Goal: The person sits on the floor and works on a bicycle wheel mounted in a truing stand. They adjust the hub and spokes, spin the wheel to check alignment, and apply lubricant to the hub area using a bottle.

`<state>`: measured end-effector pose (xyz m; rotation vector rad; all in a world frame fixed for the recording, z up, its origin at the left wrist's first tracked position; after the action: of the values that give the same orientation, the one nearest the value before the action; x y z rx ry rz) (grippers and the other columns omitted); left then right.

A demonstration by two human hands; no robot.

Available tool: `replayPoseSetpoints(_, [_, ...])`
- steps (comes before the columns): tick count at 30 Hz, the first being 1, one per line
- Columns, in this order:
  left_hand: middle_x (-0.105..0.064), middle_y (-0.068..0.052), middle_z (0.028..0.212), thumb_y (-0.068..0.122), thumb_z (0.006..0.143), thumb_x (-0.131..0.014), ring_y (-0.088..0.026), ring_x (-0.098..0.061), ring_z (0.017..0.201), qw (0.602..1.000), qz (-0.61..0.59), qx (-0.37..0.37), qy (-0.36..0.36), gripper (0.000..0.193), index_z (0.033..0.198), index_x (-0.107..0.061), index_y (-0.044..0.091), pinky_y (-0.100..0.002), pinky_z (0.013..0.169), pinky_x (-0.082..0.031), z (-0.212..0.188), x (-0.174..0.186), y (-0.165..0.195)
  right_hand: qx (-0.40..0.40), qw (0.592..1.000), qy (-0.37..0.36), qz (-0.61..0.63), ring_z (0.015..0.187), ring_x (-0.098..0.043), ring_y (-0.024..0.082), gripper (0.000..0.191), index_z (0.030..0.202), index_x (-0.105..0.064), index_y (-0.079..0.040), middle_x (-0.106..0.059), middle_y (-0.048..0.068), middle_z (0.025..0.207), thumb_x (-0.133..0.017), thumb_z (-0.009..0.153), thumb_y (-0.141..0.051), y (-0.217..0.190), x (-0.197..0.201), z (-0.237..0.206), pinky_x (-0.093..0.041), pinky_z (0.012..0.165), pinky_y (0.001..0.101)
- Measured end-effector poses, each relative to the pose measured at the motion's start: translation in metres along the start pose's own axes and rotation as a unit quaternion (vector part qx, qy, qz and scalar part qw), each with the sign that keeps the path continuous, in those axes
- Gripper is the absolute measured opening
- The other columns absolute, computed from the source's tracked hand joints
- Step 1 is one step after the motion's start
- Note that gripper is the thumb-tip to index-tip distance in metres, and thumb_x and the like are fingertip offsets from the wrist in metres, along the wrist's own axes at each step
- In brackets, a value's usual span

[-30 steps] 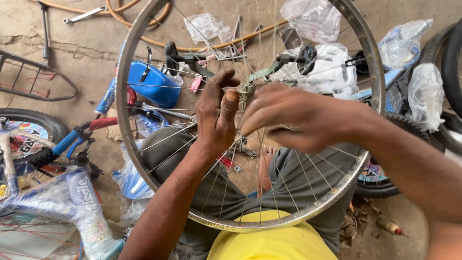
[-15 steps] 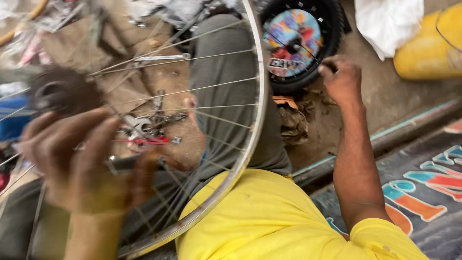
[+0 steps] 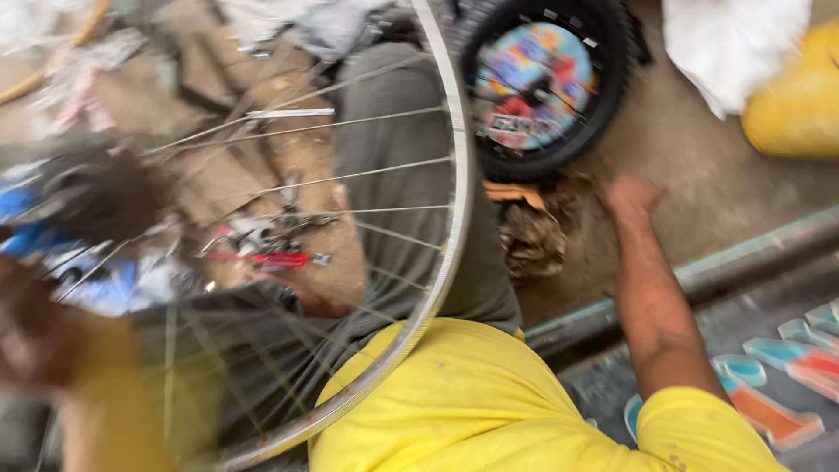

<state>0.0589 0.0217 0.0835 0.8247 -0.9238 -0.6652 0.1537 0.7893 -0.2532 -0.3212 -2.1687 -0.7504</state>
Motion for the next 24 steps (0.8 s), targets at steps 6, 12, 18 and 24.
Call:
replayPoseSetpoints(6, [-0.065, -0.014, 0.118, 0.018, 0.112, -0.062, -0.022, -0.063, 0.109, 0.997, -0.033, -0.075, 0.010, 0.025, 0.124, -0.063, -0.003, -0.033, 0.100, -0.051, 0.015, -0.006, 0.018, -0.036, 0.996, -0.074, 0.030, 0.129, -0.055, 0.040, 0.050, 0.132, -0.065, -0.006, -0.060, 0.023, 0.139, -0.073, 0.090, -0.033, -0.022, -0.008, -0.034, -0.038, 0.113, 0.0543])
replayPoseSetpoints(12, [-0.066, -0.014, 0.116, 0.028, 0.112, -0.062, -0.022, -0.069, 0.106, 0.991, -0.031, -0.125, 0.027, 0.029, 0.121, -0.064, 0.001, -0.033, 0.092, -0.061, 0.022, -0.018, 0.020, -0.066, 0.986, -0.083, 0.129, 0.140, -0.048, 0.039, 0.065, 0.146, -0.057, -0.008, -0.053, 0.022, 0.151, -0.073, 0.091, -0.041, -0.034, -0.043, -0.054, -0.037, 0.116, 0.0498])
replayPoseSetpoints(18, [-0.064, -0.016, 0.122, 0.031, 0.116, -0.057, -0.025, -0.066, 0.109, 0.992, 0.003, -0.125, 0.017, 0.032, 0.126, -0.061, 0.000, -0.035, 0.095, -0.057, 0.019, -0.012, 0.027, -0.060, 0.974, -0.095, 0.195, 0.136, -0.051, 0.036, 0.065, 0.149, -0.054, -0.009, -0.054, 0.021, 0.148, -0.075, 0.094, -0.038, -0.031, -0.046, -0.075, -0.042, 0.113, 0.0464])
replayPoseSetpoints(24, [-0.063, -0.015, 0.120, 0.031, 0.116, -0.059, -0.025, -0.064, 0.112, 0.993, -0.012, -0.118, 0.006, 0.033, 0.130, -0.061, 0.002, -0.036, 0.098, -0.053, 0.016, -0.007, 0.034, -0.025, 0.943, -0.022, 0.330, 0.129, -0.055, 0.033, 0.062, 0.150, -0.054, -0.010, -0.057, 0.019, 0.141, -0.076, 0.097, -0.033, -0.030, 0.008, -0.089, -0.046, 0.108, 0.0433])
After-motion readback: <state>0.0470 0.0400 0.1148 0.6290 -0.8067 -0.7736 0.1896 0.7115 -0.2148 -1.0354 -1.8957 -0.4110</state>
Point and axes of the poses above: each hand's wrist, its own z-axis towards the middle knuckle, its own x-axis out of the back of the hand, y = z × x, the point moved 8 cm from there along z, towards the middle knuckle
